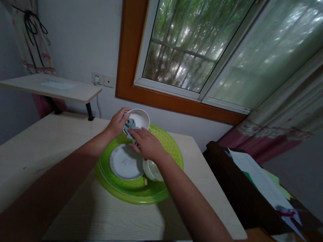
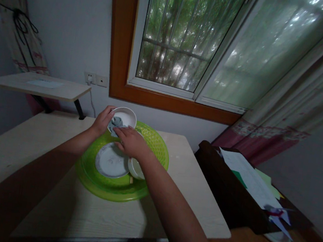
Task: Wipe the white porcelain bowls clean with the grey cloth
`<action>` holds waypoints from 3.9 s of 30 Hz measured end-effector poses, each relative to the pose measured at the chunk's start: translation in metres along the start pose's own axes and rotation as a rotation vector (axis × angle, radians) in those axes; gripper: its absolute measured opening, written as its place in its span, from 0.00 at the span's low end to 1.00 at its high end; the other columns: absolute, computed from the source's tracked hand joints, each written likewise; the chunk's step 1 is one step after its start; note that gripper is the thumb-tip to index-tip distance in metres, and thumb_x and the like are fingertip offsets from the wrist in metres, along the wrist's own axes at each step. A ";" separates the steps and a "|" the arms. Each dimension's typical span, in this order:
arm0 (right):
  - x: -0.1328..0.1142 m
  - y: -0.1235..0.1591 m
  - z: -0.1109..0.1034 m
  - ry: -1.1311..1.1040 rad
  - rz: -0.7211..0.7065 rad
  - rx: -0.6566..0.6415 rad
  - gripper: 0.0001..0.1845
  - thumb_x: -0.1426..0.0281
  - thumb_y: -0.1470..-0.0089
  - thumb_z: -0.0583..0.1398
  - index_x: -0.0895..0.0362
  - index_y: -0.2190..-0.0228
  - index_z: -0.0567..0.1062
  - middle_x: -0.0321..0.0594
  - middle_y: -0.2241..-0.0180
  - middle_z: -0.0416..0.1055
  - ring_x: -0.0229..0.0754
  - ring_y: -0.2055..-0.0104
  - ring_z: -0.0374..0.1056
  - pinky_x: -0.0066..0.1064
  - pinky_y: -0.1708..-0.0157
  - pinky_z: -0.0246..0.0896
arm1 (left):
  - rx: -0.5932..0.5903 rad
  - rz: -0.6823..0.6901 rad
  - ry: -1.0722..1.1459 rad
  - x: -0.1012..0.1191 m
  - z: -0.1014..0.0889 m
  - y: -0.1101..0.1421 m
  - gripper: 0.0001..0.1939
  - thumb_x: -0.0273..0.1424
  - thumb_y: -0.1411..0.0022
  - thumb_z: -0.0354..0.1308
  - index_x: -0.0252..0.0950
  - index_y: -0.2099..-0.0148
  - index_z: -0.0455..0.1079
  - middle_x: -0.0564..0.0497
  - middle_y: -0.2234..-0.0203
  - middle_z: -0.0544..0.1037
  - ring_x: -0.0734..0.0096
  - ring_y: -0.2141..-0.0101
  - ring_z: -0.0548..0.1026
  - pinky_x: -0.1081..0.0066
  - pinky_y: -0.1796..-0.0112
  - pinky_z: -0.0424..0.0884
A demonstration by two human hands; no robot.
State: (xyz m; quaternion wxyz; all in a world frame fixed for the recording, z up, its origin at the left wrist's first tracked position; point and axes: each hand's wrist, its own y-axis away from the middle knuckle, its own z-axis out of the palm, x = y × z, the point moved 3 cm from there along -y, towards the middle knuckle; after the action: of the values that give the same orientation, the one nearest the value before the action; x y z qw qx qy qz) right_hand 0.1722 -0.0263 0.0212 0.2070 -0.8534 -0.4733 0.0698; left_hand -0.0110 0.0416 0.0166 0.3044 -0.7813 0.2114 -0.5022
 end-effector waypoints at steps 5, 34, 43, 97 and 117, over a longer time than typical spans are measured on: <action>-0.006 -0.001 -0.005 -0.074 -0.012 -0.009 0.35 0.59 0.36 0.57 0.62 0.34 0.57 0.55 0.42 0.69 0.52 0.40 0.66 0.45 0.38 0.58 | -0.002 0.018 -0.016 -0.001 0.001 -0.001 0.19 0.45 0.30 0.45 0.41 0.47 0.68 0.47 0.54 0.76 0.61 0.52 0.73 0.60 0.49 0.69; -0.001 -0.003 0.003 -0.029 0.078 -0.076 0.30 0.62 0.36 0.59 0.59 0.37 0.62 0.51 0.47 0.73 0.48 0.47 0.71 0.35 0.48 0.64 | -0.084 0.102 -0.074 0.012 0.009 0.004 0.22 0.42 0.29 0.43 0.38 0.44 0.68 0.43 0.49 0.75 0.60 0.46 0.71 0.58 0.42 0.64; 0.002 -0.010 -0.003 0.168 0.102 -0.038 0.19 0.71 0.38 0.61 0.58 0.46 0.73 0.48 0.51 0.75 0.50 0.51 0.68 0.39 0.52 0.63 | -0.106 -0.010 0.118 0.007 0.015 0.005 0.23 0.45 0.30 0.44 0.38 0.42 0.64 0.44 0.46 0.73 0.60 0.45 0.70 0.59 0.41 0.63; 0.002 -0.005 -0.007 0.221 0.267 0.011 0.25 0.66 0.40 0.60 0.61 0.43 0.69 0.53 0.37 0.65 0.54 0.34 0.56 0.50 0.37 0.50 | 0.095 0.010 0.028 -0.001 0.005 -0.002 0.23 0.48 0.30 0.46 0.38 0.47 0.68 0.45 0.51 0.75 0.60 0.48 0.72 0.59 0.44 0.66; -0.001 -0.010 -0.014 0.292 0.136 -0.045 0.07 0.69 0.37 0.60 0.56 0.59 0.78 0.46 0.56 0.77 0.51 0.49 0.64 0.42 0.52 0.56 | -0.032 -0.146 0.350 -0.005 0.016 0.001 0.22 0.49 0.33 0.49 0.39 0.47 0.65 0.49 0.55 0.75 0.64 0.55 0.73 0.65 0.52 0.69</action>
State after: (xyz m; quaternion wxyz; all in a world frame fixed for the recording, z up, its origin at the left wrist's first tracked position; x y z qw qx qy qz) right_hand 0.1683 -0.0269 0.0383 0.2491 -0.8891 -0.3806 -0.0517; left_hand 0.0013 0.0483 0.0080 0.2130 -0.7002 0.2118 -0.6477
